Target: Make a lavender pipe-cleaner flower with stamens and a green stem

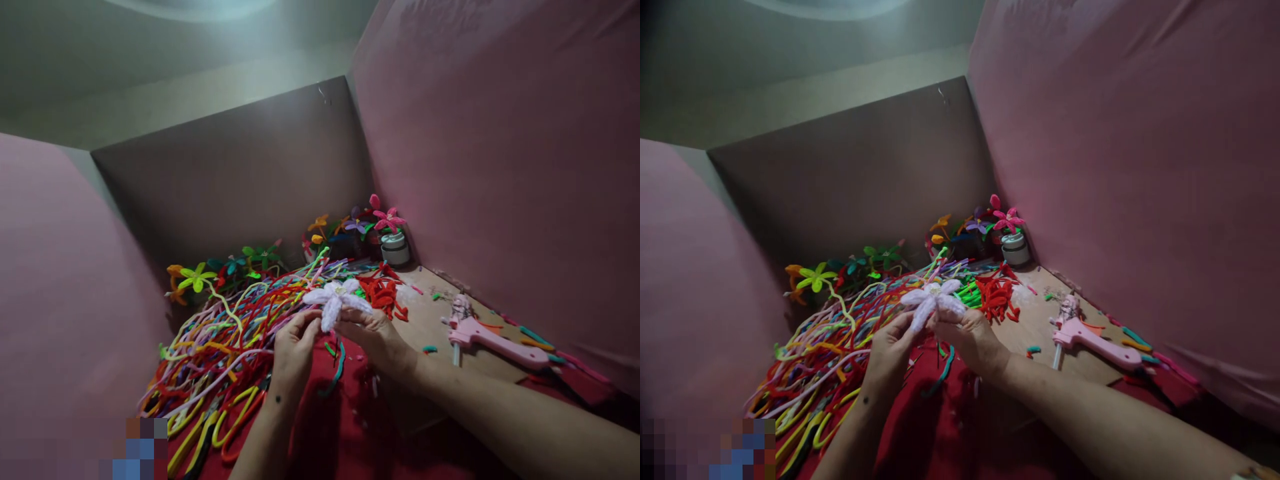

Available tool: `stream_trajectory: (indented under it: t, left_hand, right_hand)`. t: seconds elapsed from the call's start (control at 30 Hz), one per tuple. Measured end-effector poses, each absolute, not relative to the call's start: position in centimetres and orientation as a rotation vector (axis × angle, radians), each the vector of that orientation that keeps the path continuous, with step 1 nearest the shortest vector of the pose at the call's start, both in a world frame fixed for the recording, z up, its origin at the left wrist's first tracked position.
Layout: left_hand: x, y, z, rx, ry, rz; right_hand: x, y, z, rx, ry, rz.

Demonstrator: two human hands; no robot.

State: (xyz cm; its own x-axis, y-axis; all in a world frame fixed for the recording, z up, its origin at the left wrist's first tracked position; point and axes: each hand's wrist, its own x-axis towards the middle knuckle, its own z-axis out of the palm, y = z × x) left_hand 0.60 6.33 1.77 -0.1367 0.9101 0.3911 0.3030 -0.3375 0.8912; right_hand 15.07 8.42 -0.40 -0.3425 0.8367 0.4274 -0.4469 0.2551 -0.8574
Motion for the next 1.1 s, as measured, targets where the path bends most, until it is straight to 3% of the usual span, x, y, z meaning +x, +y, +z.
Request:
stream_trajectory:
  t: [0.1, 0.23, 0.6, 0.87, 1.1]
  left_hand:
    - [1.6, 6.1, 1.7, 1.491, 1.231, 1.351]
    - [3.4, 5.8, 0.6, 1.451, 1.153, 1.411]
    - [3.5, 5.4, -1.0, 1.859, 1.501, 1.555]
    - [3.4, 5.8, -0.3, 1.240, 1.079, 1.354]
    - [2.7, 5.9, 0.0, 1.061, 0.768, 1.185]
  right_hand:
    - [15.2, 8.9, -0.4, -0.378, -1.307, 1.328]
    - [15.1, 9.3, -0.7, -0.349, -1.215, 1.325]
    - [14.8, 8.5, -0.6, -0.449, -1.162, 1.357]
    - [15.0, 8.9, -0.6, -0.490, -1.318, 1.336]
    - [15.4, 9.1, -0.6, -0.419, -1.428, 1.319]
